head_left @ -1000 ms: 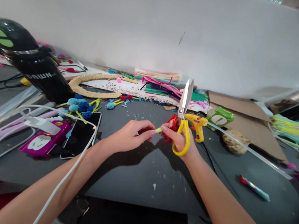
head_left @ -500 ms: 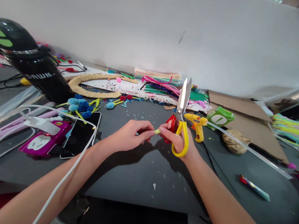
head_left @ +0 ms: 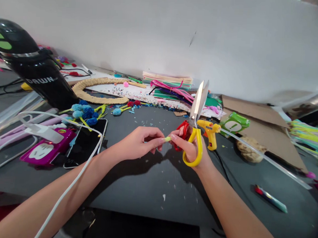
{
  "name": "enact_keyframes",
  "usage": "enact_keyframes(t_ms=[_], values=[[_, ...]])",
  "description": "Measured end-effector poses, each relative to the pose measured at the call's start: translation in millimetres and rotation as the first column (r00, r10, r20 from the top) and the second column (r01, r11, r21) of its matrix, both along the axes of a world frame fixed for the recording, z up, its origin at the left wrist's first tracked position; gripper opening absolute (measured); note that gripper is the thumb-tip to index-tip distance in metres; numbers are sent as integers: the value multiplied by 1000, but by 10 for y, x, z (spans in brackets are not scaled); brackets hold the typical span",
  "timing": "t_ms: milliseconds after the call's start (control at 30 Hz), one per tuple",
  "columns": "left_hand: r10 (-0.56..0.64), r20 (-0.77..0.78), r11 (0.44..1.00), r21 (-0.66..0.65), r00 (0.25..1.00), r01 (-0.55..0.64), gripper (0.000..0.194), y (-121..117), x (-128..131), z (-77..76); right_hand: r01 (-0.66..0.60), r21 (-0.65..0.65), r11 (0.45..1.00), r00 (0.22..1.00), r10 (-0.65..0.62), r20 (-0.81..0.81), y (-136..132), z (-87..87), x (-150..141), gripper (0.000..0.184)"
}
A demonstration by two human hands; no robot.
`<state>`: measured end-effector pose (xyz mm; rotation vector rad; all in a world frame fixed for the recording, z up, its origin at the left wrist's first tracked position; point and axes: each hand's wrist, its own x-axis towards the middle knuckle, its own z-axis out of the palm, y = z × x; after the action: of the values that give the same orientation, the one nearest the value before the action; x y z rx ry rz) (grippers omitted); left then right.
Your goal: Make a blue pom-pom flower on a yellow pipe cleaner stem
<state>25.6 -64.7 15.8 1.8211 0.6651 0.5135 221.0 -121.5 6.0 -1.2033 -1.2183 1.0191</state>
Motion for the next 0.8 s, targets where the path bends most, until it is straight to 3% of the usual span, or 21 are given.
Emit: enact_keyframes(t_ms=[267,500,800], values=[[5,-50,1000,-11,999,-5,36,-10,21,-24,33,-15,999,997,-32,70,1,-9,-17,26],[100,-60,971,223,993,-85,32,7,7,-31,45,-50,998,981,-54,-185,34,-112,-28,29],[29,-156,899,435,987,42,27,16,-6,-30,23,-95,995,1000,-24,-11,22,-130,-50,29]])
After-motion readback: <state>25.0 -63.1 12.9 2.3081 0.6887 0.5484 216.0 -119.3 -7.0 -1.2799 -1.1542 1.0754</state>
